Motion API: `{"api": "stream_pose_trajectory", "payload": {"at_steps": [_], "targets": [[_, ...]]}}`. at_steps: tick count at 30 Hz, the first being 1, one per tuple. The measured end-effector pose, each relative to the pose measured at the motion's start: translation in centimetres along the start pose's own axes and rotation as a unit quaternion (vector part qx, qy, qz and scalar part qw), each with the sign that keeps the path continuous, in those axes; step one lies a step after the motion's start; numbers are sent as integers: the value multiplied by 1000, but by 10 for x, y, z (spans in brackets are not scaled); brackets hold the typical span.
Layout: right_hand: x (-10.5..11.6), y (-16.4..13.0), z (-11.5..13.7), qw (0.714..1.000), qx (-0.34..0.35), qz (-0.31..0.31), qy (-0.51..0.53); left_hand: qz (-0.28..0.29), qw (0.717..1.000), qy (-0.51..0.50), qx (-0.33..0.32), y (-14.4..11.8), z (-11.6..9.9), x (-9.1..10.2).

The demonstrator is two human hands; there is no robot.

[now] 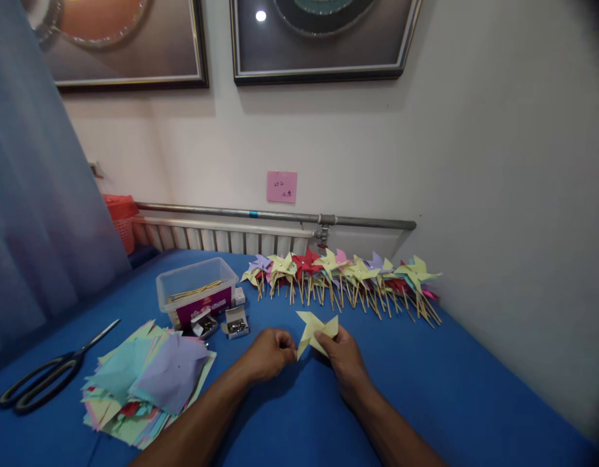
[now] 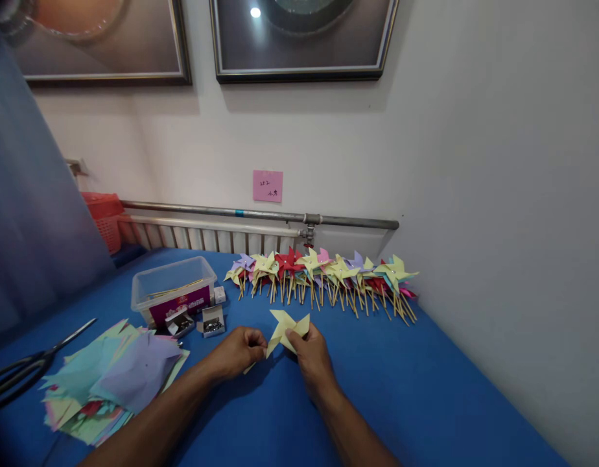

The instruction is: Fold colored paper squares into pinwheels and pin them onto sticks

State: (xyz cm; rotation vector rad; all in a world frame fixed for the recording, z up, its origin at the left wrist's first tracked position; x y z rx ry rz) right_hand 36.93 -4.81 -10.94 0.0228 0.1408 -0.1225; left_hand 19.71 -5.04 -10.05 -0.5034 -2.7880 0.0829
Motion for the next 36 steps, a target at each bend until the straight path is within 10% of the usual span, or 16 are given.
{"api": "stream_pose_trajectory", "payload": {"at_steps": [36], "targets": [[-1,1,-2,1000,12,11,4,17,1000,14,1,0,3,-3]]}}
Point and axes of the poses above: each hand's wrist, its own y-axis towards the middle knuckle, its own x-axis out of the back of the hand, z = x × y, the point moved 4 cm from there along y, towards the middle knuckle, and after that the axes turned 2 degrees about -y, right-handed, at the moved point
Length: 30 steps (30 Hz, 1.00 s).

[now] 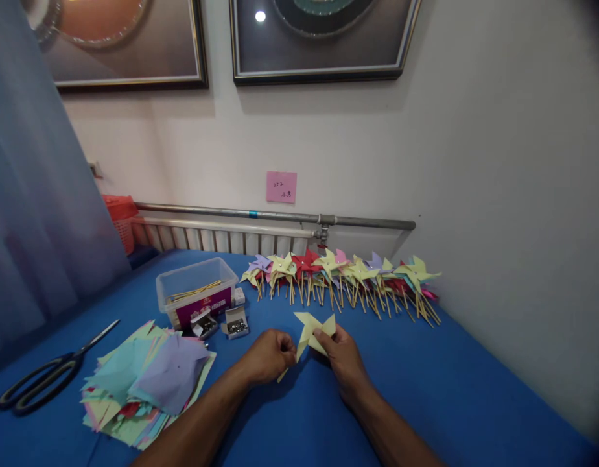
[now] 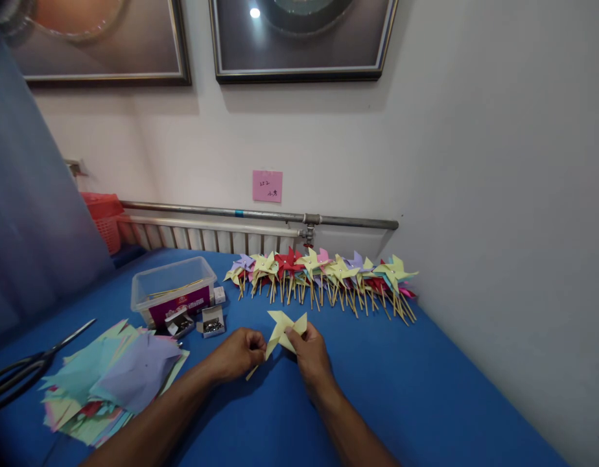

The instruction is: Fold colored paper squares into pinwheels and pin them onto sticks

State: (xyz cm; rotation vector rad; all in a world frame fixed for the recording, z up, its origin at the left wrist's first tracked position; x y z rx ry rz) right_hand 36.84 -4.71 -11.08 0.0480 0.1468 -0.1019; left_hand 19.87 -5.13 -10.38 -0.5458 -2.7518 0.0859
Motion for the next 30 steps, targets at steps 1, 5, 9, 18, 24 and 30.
{"api": "stream_pose_trajectory", "payload": {"at_steps": [1,5,9,18,24,30], "targets": [[0,0,0,1000,-2,1,1,0,1000,-2,-1,0,0,0],[0,-1,2,1000,-7,-3,1,-1,1000,-3,-5,0,1,0],[1,-2,6,1000,-4,-21,-1,-11,1000,-1,-7,0,0,0],[1,-5,7,998,-20,-55,16,-72,996,-56,5,9,7,6],[1,-4,2,998,-24,-52,-17,-80,991,-105,27,6,1,7],[-16,-17,8,974,24,79,-210,-88,989,-114,15,7,-1,6]]}}
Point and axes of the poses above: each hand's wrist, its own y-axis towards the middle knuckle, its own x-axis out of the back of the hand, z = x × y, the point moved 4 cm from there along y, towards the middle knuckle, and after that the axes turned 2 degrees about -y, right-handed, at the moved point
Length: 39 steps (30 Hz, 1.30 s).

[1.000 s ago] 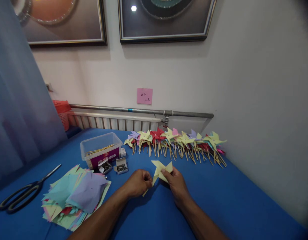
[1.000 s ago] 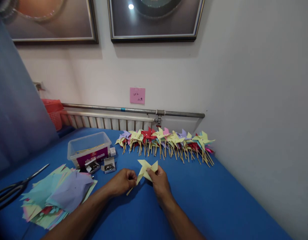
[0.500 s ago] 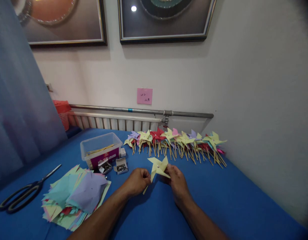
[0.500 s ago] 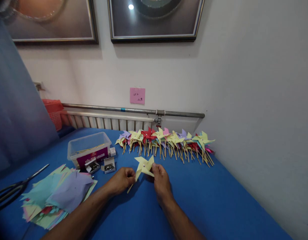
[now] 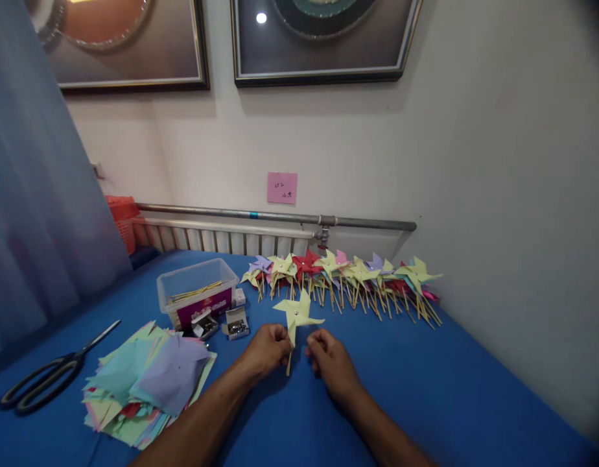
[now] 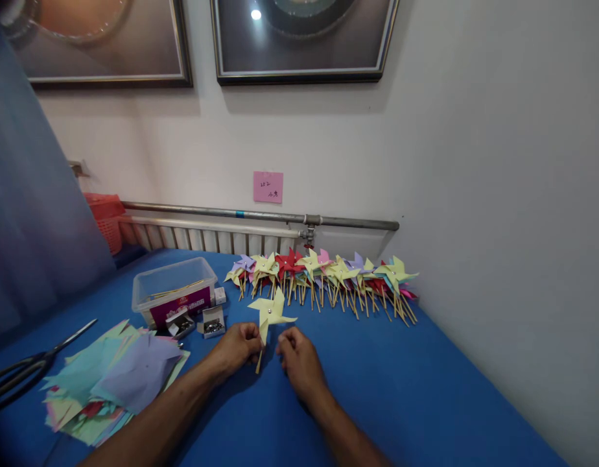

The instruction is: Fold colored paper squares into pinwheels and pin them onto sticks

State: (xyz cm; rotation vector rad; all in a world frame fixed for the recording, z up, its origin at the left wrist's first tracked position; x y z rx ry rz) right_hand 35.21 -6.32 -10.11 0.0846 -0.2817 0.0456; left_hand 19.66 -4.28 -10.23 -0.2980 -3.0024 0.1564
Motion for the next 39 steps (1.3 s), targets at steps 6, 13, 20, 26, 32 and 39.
{"api": "stream_pose_trajectory", "payload": {"at_steps": [6,13,20,26,32,39], "targets": [[-13,-16,20,972,95,58,-207,-5,999,-36,1,2,3,-1],[-14,-18,19,957,93,56,-271,7,998,-67,1,2,5,-5],[-14,-18,18,963,81,52,-253,14,998,-65,8,1,6,-5],[-15,-17,13,962,81,44,-257,17,998,-61,17,-1,3,-7],[-15,-17,15,959,85,50,-264,15,999,-35,25,-1,3,-7],[-15,-18,14,957,82,59,-271,23,999,-40,16,2,8,-5]]}}
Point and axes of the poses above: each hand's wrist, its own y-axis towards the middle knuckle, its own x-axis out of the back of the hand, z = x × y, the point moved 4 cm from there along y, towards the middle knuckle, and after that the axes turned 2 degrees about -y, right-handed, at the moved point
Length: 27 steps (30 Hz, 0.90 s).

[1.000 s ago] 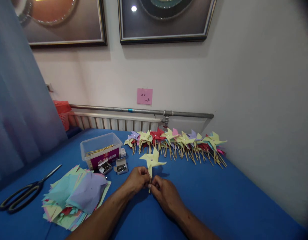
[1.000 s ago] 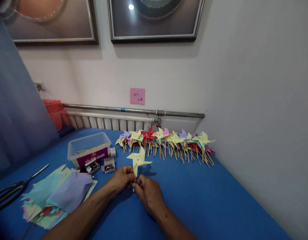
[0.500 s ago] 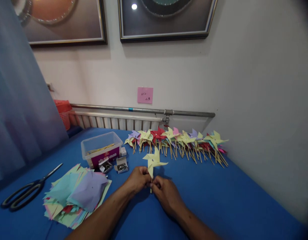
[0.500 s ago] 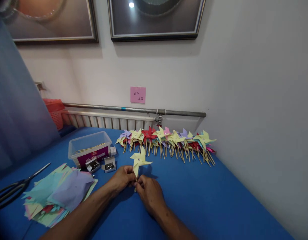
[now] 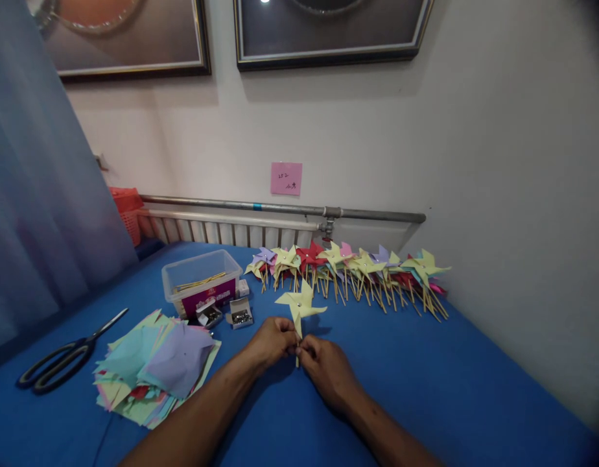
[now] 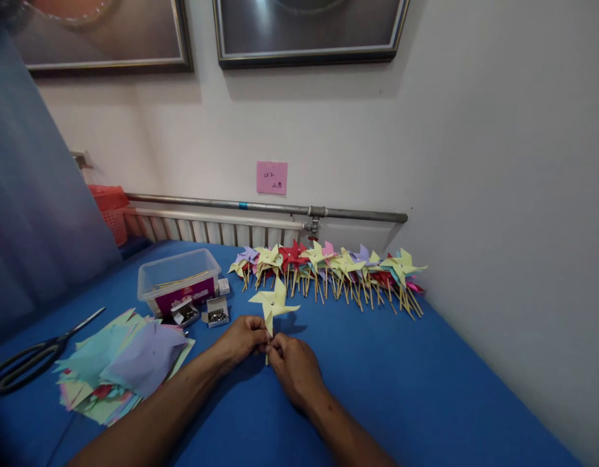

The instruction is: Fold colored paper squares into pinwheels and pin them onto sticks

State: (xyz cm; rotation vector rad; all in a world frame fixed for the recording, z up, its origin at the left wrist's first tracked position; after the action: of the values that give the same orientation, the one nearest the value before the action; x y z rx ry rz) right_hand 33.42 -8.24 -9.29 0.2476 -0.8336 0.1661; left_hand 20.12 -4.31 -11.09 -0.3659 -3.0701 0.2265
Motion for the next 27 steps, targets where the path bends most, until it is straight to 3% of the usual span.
{"api": "stream_pose_trajectory", "payload": {"at_steps": [27], "targets": [[1,1,3,1000,-1,28,0,-32,999,-35,4,-2,-4,-3]]}}
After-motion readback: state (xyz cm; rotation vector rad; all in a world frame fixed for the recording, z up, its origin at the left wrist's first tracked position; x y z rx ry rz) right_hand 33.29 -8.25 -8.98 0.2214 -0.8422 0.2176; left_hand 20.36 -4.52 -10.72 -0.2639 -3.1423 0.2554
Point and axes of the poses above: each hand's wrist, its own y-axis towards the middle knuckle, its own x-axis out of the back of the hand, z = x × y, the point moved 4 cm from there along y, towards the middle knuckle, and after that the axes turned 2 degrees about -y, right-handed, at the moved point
